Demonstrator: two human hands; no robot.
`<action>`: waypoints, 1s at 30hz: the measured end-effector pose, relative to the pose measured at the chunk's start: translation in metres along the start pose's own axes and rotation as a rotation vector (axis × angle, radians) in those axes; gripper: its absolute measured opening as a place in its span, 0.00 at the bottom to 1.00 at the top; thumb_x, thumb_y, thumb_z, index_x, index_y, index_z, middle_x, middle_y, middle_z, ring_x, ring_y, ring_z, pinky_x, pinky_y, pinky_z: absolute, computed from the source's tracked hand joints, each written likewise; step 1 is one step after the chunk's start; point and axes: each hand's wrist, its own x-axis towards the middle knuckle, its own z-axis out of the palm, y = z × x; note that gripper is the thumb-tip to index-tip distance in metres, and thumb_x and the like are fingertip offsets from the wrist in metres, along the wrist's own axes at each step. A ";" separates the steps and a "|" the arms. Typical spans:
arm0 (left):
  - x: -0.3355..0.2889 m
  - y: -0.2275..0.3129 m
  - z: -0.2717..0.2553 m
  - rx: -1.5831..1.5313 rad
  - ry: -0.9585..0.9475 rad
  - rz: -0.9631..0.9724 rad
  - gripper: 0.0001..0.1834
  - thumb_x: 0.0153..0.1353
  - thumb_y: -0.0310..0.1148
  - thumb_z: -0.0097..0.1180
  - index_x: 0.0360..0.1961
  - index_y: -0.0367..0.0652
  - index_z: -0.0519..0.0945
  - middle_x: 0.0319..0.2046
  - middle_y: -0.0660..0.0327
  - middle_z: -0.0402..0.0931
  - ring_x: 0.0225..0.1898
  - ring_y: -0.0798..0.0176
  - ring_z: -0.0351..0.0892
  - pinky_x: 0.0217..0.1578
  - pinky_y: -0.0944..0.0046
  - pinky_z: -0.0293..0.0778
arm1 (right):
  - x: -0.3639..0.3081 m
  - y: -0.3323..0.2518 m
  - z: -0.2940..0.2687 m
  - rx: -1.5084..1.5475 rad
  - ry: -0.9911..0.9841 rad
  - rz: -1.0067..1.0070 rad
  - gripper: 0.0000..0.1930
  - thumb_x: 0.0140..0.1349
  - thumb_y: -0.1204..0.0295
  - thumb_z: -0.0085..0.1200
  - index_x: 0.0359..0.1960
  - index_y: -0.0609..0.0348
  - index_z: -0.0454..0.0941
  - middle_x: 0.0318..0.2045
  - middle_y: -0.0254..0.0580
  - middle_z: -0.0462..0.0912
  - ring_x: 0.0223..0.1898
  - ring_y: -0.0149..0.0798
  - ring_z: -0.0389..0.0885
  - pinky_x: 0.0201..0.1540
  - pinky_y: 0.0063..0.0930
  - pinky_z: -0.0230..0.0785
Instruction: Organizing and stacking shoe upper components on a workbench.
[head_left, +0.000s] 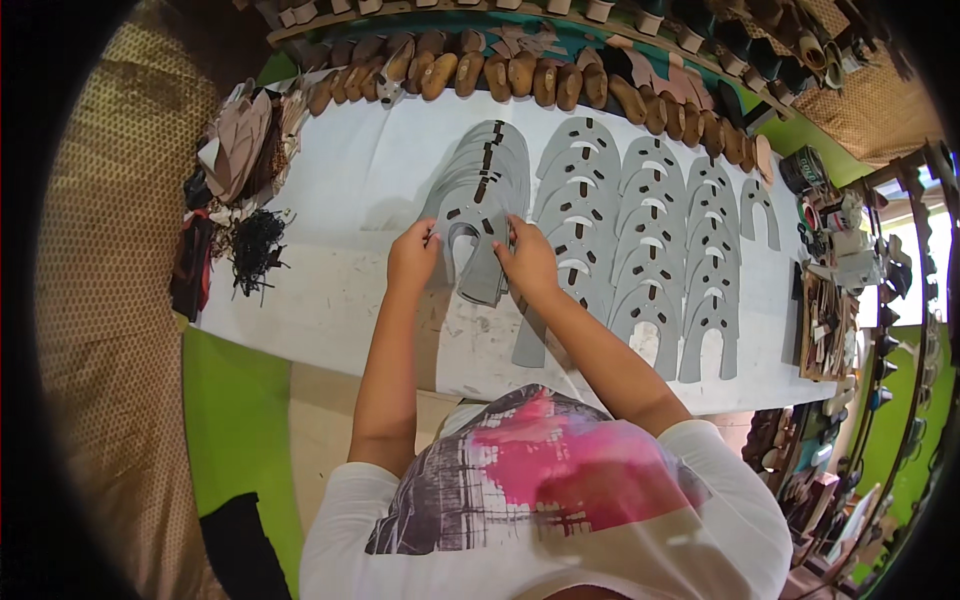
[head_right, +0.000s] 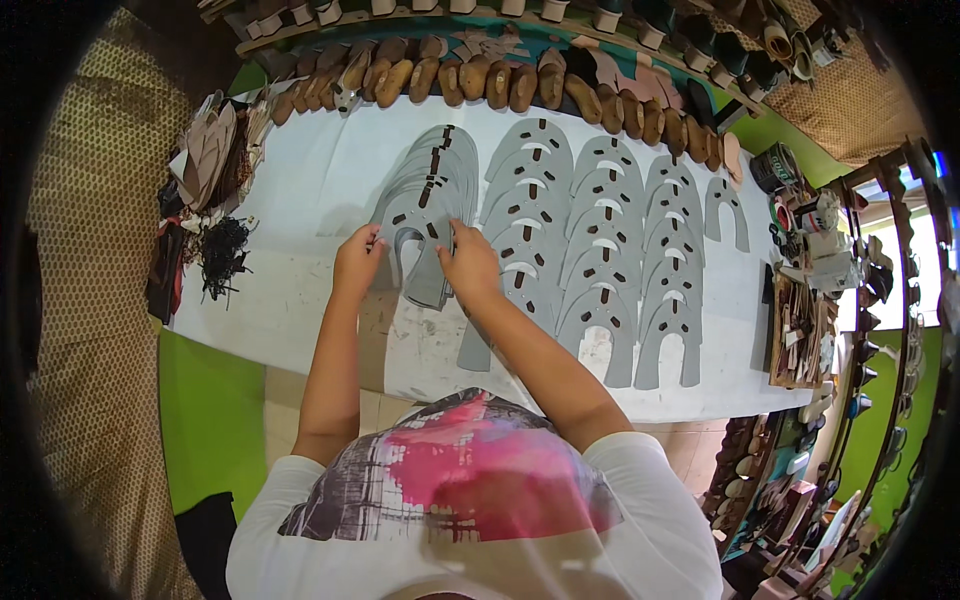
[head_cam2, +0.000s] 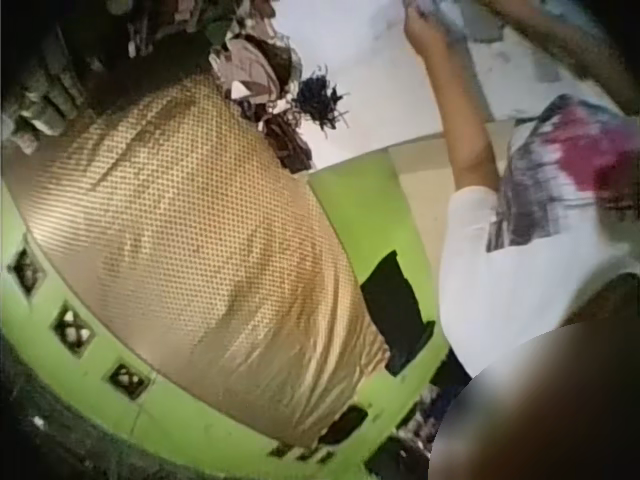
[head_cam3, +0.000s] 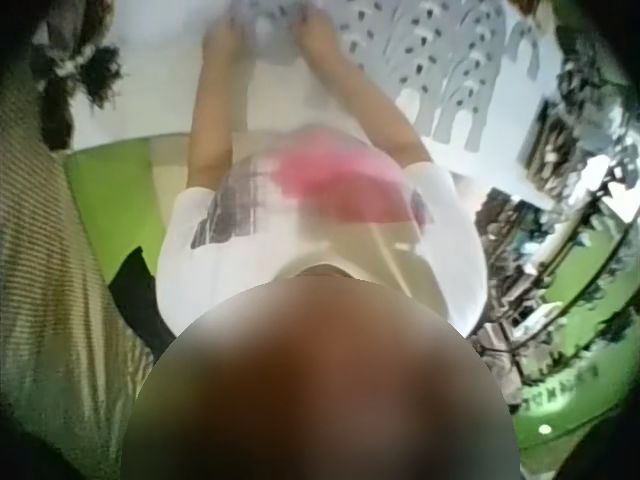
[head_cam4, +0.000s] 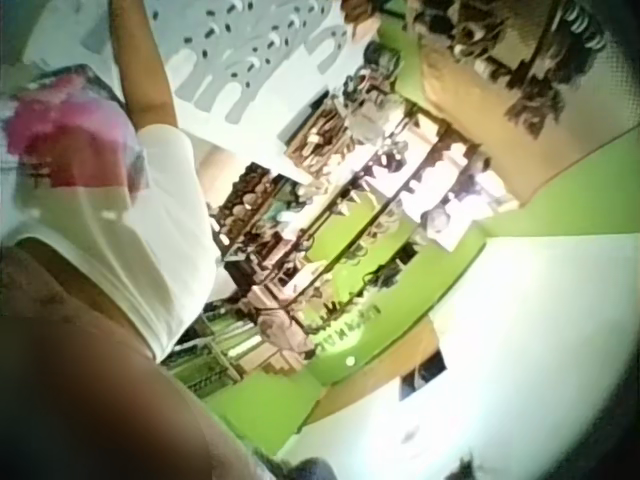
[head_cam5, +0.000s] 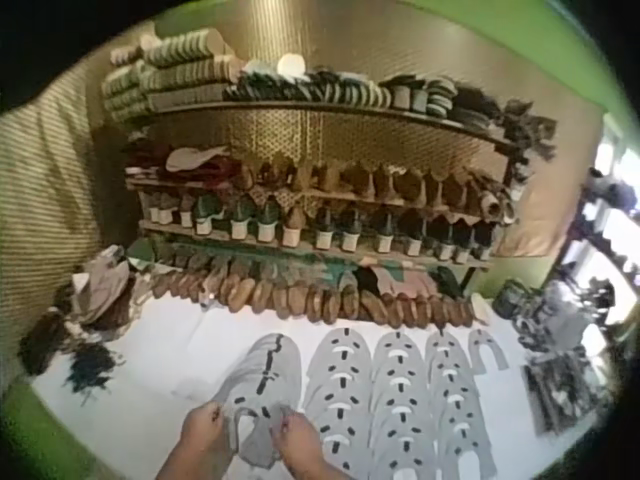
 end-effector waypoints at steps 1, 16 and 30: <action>-0.001 0.001 0.001 -0.070 -0.028 0.001 0.15 0.53 0.32 0.52 0.43 0.41 0.73 0.37 0.52 0.76 0.37 0.53 0.76 0.37 0.61 0.70 | 0.000 0.001 0.000 -0.111 0.038 -0.072 0.23 0.47 0.66 0.58 0.46 0.59 0.71 0.33 0.44 0.73 0.36 0.43 0.73 0.39 0.32 0.66; -0.015 -0.023 0.009 -0.120 -0.049 -0.004 0.17 0.54 0.30 0.50 0.47 0.41 0.71 0.37 0.50 0.75 0.39 0.55 0.76 0.39 0.63 0.69 | -0.006 -0.008 0.001 -0.134 0.104 -0.243 0.16 0.47 0.71 0.57 0.41 0.57 0.74 0.35 0.46 0.76 0.37 0.46 0.75 0.39 0.32 0.66; -0.042 0.071 0.052 -0.475 -0.270 -0.107 0.21 0.56 0.30 0.51 0.51 0.37 0.66 0.35 0.61 0.73 0.32 0.70 0.71 0.31 0.71 0.68 | -0.006 0.068 -0.105 0.796 -0.135 0.273 0.17 0.57 0.66 0.51 0.45 0.61 0.70 0.36 0.33 0.72 0.37 0.28 0.67 0.41 0.19 0.60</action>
